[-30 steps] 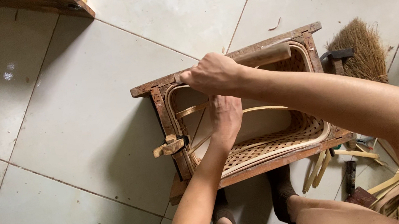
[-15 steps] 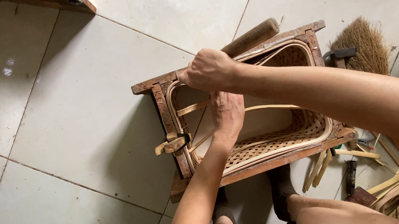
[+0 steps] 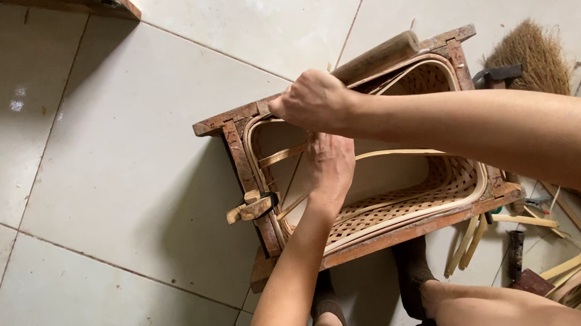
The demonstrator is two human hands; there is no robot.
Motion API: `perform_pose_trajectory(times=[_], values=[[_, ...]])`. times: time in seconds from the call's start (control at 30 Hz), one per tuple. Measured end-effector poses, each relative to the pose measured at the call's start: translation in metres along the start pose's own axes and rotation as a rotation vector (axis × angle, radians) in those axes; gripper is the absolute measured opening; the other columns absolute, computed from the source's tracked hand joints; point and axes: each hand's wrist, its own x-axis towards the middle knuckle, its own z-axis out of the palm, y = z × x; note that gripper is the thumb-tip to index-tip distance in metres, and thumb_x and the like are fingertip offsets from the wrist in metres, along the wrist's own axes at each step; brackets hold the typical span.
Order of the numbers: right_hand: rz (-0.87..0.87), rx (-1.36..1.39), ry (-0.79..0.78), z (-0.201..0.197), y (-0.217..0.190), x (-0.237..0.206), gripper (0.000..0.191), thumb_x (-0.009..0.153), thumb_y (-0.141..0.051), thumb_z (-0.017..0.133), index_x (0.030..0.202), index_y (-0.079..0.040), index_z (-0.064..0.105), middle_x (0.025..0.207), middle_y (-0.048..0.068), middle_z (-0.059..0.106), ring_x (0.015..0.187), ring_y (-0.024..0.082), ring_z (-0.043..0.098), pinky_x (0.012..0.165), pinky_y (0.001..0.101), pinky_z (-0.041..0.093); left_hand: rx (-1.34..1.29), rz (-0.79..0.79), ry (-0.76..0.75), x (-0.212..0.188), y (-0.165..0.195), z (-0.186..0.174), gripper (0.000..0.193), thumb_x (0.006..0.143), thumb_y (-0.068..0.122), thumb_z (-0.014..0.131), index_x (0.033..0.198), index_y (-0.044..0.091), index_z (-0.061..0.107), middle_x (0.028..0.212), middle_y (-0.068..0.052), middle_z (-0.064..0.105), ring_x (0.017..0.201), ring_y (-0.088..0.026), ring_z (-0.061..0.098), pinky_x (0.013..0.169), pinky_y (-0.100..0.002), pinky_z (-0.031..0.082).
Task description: The person sits on the floor weaving a bamboo basket on a wooden frame mold. They bend and tuck woven bamboo panels into the frame, secure the rim, lay curved bamboo strips across the basket as ribs, tap strips tight with a hammer, and trim excess bamboo with scissors.
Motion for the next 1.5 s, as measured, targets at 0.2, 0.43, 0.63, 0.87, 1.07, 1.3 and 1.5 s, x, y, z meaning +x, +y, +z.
perform_pose_trajectory(times=[0.2, 0.43, 0.63, 0.87, 1.07, 1.3, 1.5], values=[[0.012, 0.003, -0.034, 0.003, 0.006, -0.014, 0.025, 0.107, -0.024, 0.047, 0.113, -0.001, 0.055, 0.052, -0.008, 0.045, 0.037, 0.002, 0.034, 0.028, 0.0215, 0.031, 0.026, 0.002, -0.01, 0.003, 0.006, -0.019, 0.037, 0.098, 0.008, 0.056, 0.131, -0.007, 0.055, 0.131, -0.024, 0.052, 0.128, -0.039, 0.051, 0.111, -0.046, 0.045], [0.029, 0.023, -0.096, -0.002, 0.015, -0.031, 0.036, 0.106, -0.034, 0.051, 0.12, -0.001, 0.056, 0.053, -0.007, 0.046, 0.039, 0.003, 0.036, 0.03, 0.0222, 0.032, 0.27, 0.109, -0.059, 0.009, 0.012, -0.039, 0.043, 0.096, 0.009, 0.057, 0.136, -0.006, 0.05, 0.129, -0.02, 0.053, 0.128, -0.033, 0.05, 0.123, -0.048, 0.034], [0.044, -0.085, -0.258, 0.023, 0.022, -0.039, 0.024, 0.107, -0.026, 0.05, 0.116, -0.005, 0.055, 0.057, -0.009, 0.049, 0.04, 0.002, 0.039, 0.029, 0.0191, 0.032, 0.289, 0.128, 0.037, 0.012, 0.013, -0.043, 0.05, 0.089, 0.006, 0.057, 0.136, -0.005, 0.046, 0.129, -0.021, 0.054, 0.125, -0.033, 0.052, 0.12, -0.046, 0.033], [0.078, -0.057, -0.353, 0.028, 0.052, -0.095, 0.017, 0.109, -0.02, 0.048, 0.097, -0.01, 0.053, 0.064, -0.006, 0.05, 0.042, 0.0, 0.042, 0.027, 0.0199, 0.036, 0.324, 0.112, -0.104, 0.01, 0.018, -0.039, 0.045, 0.094, 0.001, 0.055, 0.137, -0.006, 0.045, 0.123, -0.02, 0.054, 0.123, -0.036, 0.053, 0.123, -0.051, 0.033], [-0.002, -0.081, -0.107, 0.012, 0.005, -0.034, 0.027, 0.107, -0.028, 0.054, 0.091, -0.006, 0.055, 0.06, -0.008, 0.052, 0.043, 0.001, 0.039, 0.032, 0.0236, 0.035, 0.225, 0.072, 0.017, 0.005, 0.018, -0.041, 0.043, 0.102, 0.006, 0.049, 0.142, -0.012, 0.043, 0.143, -0.03, 0.048, 0.134, -0.039, 0.048, 0.122, -0.045, 0.032], [0.071, -0.057, -0.049, 0.018, 0.014, -0.053, 0.022, 0.098, -0.027, 0.063, 0.093, -0.006, 0.058, 0.048, -0.012, 0.047, 0.038, 0.002, 0.036, 0.03, 0.024, 0.032, 0.103, 0.106, -0.004, 0.001, 0.014, -0.042, 0.042, 0.099, 0.002, 0.053, 0.139, -0.007, 0.048, 0.139, -0.024, 0.052, 0.133, -0.04, 0.047, 0.124, -0.052, 0.031], [0.091, 0.125, -0.284, 0.017, 0.006, -0.036, 0.031, 0.096, -0.033, 0.068, 0.095, -0.004, 0.059, 0.054, -0.007, 0.049, 0.042, 0.005, 0.038, 0.035, 0.0256, 0.033, 0.284, 0.106, 0.029, 0.002, 0.015, -0.036, 0.044, 0.099, 0.001, 0.054, 0.141, -0.008, 0.047, 0.141, -0.025, 0.049, 0.137, -0.037, 0.048, 0.127, -0.047, 0.031]])
